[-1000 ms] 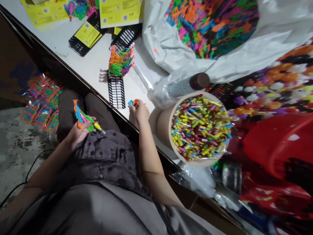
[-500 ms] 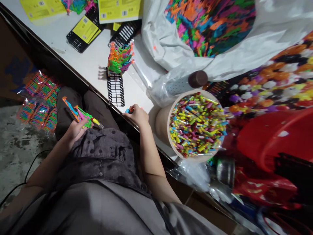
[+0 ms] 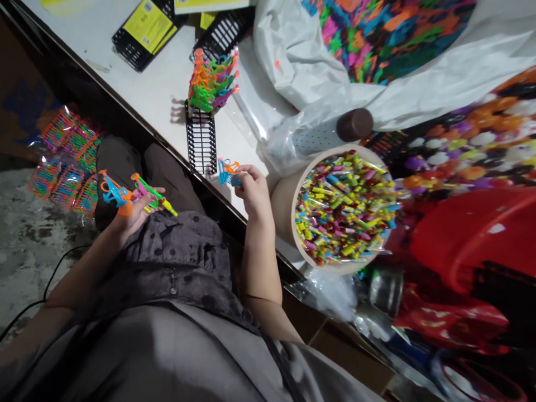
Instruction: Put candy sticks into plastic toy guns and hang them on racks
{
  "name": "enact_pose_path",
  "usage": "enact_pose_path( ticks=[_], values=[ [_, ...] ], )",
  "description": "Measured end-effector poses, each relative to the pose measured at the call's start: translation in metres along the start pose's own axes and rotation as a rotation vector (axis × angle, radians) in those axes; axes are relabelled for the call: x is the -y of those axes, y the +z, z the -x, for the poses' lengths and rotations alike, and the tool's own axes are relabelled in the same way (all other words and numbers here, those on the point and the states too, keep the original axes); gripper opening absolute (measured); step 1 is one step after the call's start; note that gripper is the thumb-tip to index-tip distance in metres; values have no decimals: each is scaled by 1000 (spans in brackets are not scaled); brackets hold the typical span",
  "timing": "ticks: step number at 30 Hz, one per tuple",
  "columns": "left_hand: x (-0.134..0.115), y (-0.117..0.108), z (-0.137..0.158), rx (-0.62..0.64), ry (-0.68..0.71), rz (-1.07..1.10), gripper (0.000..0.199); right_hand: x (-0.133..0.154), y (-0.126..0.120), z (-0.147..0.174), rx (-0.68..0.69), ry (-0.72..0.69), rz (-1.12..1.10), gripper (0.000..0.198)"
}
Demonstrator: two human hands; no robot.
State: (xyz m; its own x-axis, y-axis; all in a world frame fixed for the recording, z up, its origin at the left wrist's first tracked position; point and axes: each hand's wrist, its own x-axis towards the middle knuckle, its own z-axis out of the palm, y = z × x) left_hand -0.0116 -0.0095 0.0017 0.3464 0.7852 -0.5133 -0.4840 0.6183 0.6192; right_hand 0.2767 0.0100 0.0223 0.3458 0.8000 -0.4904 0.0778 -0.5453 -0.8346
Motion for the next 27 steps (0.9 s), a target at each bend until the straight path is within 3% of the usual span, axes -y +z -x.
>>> enact_pose_path(
  ticks=[2, 4, 8, 12, 15, 21, 27],
  values=[
    [0, 4, 2, 40, -25, 16, 39, 4, 14, 7, 142, -20, -87, 27],
    [0, 8, 4, 72, -75, 44, 37, 6, 31, 16, 194, -138, -49, 22],
    [-1, 14, 6, 84, -190, 138, 38, 10, 61, 41, 284, -654, 366, 13],
    [-4, 15, 5, 67, -177, 177, 37, 14, 79, 61, 615, -895, 782, 15],
    [-8, 15, 2, 75, -128, 101, 32, 13, 85, 64, 758, -931, 872, 17],
    [-7, 13, 3, 119, -99, -4, 34, 13, 86, 67, 919, -841, 872, 10],
    [2, 11, 2, 153, 15, -210, 32, 15, 93, 76, 988, -729, 1015, 12]
  ],
)
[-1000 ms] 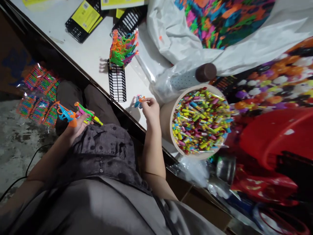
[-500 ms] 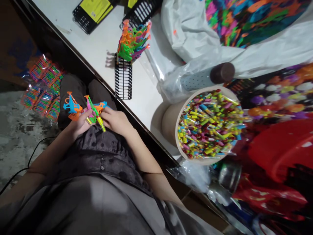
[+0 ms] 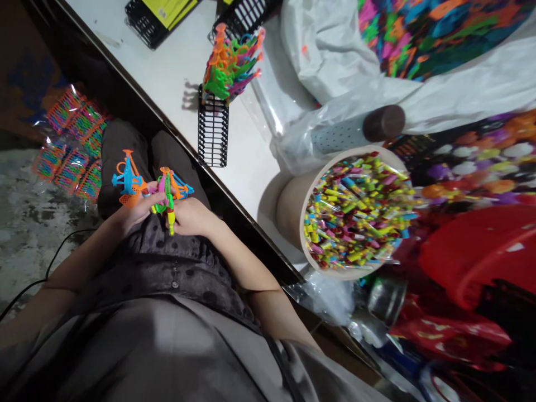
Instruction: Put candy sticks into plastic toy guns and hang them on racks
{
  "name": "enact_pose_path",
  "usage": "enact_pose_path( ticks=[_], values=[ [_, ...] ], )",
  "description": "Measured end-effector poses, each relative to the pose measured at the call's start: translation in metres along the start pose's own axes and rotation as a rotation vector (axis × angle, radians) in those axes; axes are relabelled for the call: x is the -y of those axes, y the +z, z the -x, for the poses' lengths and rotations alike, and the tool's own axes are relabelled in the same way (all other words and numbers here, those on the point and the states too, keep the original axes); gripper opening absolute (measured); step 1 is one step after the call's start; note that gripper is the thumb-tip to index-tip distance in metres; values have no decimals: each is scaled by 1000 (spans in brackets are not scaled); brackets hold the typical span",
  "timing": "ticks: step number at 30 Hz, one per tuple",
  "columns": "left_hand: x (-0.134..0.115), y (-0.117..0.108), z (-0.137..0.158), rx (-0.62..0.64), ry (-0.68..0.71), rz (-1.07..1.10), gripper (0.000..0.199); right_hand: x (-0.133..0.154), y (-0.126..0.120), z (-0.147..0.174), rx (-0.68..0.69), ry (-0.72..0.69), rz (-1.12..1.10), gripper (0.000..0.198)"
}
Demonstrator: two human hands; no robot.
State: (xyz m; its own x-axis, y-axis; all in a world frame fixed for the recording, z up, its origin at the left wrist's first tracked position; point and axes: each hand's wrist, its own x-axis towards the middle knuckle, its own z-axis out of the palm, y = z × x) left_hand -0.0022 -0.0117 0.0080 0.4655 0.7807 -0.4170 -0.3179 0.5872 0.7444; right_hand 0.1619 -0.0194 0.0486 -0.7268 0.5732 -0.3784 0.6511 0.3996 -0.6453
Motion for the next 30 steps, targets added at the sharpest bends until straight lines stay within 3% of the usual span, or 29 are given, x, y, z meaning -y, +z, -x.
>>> enact_pose_path(
  ticks=[5, 10, 14, 16, 19, 25, 30],
  values=[
    [8, -8, -3, -4, 38, -40, 32, 3, 1, -4, 33, 59, 87, 15],
    [14, -14, -4, -92, 14, -16, 35, 1, 9, -5, 1, 78, 129, 20],
    [11, -11, -5, -256, 143, 43, 36, -3, 14, 1, -155, 195, 14, 37],
    [9, -9, -6, -321, 203, 77, 37, -6, 14, 6, -275, 290, -104, 34],
    [4, -6, -7, -315, 205, 122, 33, -12, 11, 13, -481, 377, -275, 29],
    [-8, -1, -6, -341, 144, 70, 29, -23, 6, 18, -771, 321, -490, 23],
    [-3, 1, -3, -304, 93, -41, 23, -24, 8, 12, -795, 324, -569, 22]
  ],
)
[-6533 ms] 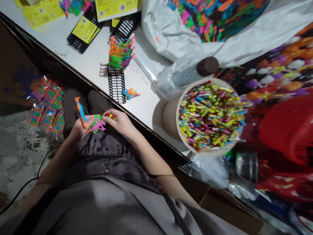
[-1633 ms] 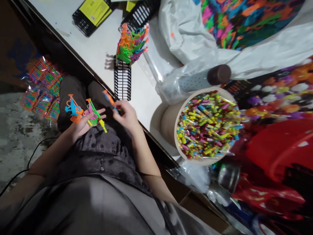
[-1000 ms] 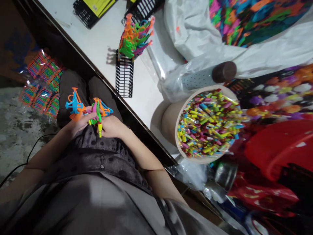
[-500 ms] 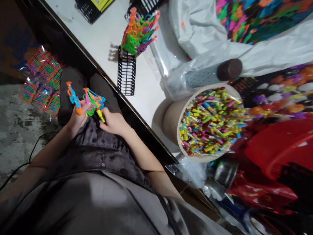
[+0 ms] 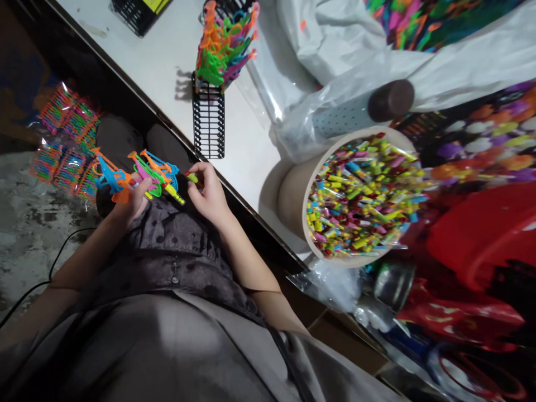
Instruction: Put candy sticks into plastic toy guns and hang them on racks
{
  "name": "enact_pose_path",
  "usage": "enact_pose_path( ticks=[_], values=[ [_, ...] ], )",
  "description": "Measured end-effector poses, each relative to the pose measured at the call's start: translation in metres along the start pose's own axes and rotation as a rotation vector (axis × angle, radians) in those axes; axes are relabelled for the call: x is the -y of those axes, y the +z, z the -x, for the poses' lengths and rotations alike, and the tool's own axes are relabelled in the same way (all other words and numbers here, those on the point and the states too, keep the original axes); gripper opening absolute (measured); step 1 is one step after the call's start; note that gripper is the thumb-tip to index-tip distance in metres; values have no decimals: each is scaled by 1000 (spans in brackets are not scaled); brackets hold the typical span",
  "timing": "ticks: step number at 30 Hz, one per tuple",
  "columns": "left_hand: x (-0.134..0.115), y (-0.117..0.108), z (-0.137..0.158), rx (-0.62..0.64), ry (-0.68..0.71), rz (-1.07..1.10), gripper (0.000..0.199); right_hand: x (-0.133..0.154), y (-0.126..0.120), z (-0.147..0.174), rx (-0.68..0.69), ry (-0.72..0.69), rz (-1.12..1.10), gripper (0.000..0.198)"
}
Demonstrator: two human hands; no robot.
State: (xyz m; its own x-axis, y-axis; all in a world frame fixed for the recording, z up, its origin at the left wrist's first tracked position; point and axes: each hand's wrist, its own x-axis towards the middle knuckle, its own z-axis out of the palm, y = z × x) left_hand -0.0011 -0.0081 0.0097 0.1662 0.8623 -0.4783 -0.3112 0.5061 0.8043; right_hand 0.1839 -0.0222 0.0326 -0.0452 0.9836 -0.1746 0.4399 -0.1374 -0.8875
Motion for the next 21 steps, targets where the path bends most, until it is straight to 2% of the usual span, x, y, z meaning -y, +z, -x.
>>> enact_pose_path(
  ticks=[3, 7, 11, 15, 18, 21],
  values=[
    [10, -2, -1, 27, 0, -45, 23, -2, 3, 0, -22, -2, -25, 22],
    [21, -5, -5, 99, 15, -24, 25, -7, 3, 1, 19, 5, -103, 25],
    [25, -7, -7, 85, -11, -49, 28, -13, 4, 3, 19, 18, -121, 24],
    [25, -6, -7, 57, -74, -52, 32, -13, 3, 4, 2, -84, 22, 19],
    [29, -5, -6, 70, -72, -8, 32, -12, 1, 3, 13, -197, 157, 16],
    [34, -5, -6, 26, -62, 23, 30, -14, 3, 3, 30, -242, 244, 15]
  ],
)
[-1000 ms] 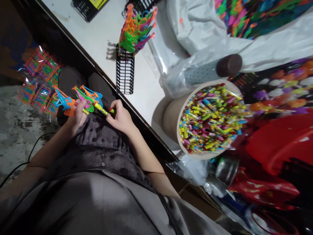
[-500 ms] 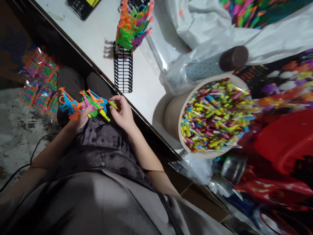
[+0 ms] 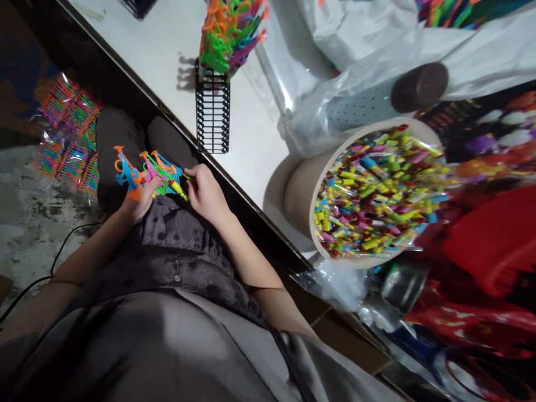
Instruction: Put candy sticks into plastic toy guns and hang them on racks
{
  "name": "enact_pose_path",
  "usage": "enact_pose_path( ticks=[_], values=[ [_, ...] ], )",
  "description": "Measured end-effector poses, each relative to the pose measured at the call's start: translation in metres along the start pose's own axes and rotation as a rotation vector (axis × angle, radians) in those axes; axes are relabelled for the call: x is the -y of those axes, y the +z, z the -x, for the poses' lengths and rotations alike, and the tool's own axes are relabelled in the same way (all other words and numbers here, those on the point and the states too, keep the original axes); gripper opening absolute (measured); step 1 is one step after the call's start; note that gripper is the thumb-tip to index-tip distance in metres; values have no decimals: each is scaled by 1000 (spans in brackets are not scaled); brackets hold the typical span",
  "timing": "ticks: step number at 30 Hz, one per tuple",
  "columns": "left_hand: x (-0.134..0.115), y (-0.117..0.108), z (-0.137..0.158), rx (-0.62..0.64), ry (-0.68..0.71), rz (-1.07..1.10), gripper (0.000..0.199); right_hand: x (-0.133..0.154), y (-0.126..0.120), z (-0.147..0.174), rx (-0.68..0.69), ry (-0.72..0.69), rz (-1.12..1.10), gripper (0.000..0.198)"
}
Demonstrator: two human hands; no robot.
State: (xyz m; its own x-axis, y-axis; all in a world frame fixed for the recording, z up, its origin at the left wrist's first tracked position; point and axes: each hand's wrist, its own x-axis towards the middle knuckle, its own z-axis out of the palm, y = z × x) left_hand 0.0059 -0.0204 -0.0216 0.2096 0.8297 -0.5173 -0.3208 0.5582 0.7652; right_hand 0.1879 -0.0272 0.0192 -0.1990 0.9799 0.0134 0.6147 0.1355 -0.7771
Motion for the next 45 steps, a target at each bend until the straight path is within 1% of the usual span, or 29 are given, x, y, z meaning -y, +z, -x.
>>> enact_pose_path(
  ticks=[3, 6, 8, 10, 12, 15, 17, 18, 20, 22, 24, 25, 27, 32, 34, 37, 41, 44, 45],
  values=[
    [5, 0, -1, -35, -24, 9, 30, -3, 5, 2, 21, -8, 19, 16],
    [7, -1, -4, -14, -39, 12, 35, -7, 9, 4, 51, 1, 11, 16],
    [6, 0, -7, 11, -36, 10, 36, -10, 9, 4, 44, 15, -2, 16],
    [3, 2, -10, 42, -26, 3, 36, -14, 5, 1, 33, 58, -19, 15],
    [-4, 8, -14, 71, -27, -6, 34, -19, -1, -5, 27, 138, -8, 17],
    [-18, 20, -22, 71, -47, -5, 32, -32, -12, -14, 18, 249, 23, 17],
    [-29, 26, -31, 51, -36, -12, 33, -48, -20, -19, -42, 288, 19, 16],
    [-33, 26, -36, 29, -18, -20, 34, -58, -23, -22, -95, 299, 15, 17],
    [-41, 23, -52, -32, 33, -44, 35, -84, -30, -29, -242, 313, 6, 20],
    [-49, 17, -75, -109, 86, -64, 35, -111, -35, -39, -402, 306, -30, 24],
    [-57, 14, -102, -149, 112, -86, 34, -134, -38, -52, -534, 282, -88, 27],
    [-61, 14, -115, -150, 112, -98, 34, -142, -39, -60, -582, 270, -117, 29],
    [-72, 18, -141, -125, 87, -130, 31, -150, -40, -78, -629, 263, -170, 31],
    [-97, 35, -186, -16, 4, -245, 31, -150, -35, -128, -589, 298, -301, 32],
    [-100, 38, -199, -3, -4, -293, 33, -151, -32, -145, -587, 325, -346, 30],
    [-100, 39, -216, 12, -4, -321, 36, -159, -27, -166, -596, 388, -368, 27],
    [-91, 34, -231, 37, 78, -359, 41, -173, -17, -176, -569, 406, -302, 27],
    [-83, 24, -240, 71, 176, -490, 44, -175, -14, -173, -555, 408, -207, 28],
    [-81, 19, -242, 74, 235, -560, 45, -174, -15, -171, -547, 409, -168, 28]
  ],
)
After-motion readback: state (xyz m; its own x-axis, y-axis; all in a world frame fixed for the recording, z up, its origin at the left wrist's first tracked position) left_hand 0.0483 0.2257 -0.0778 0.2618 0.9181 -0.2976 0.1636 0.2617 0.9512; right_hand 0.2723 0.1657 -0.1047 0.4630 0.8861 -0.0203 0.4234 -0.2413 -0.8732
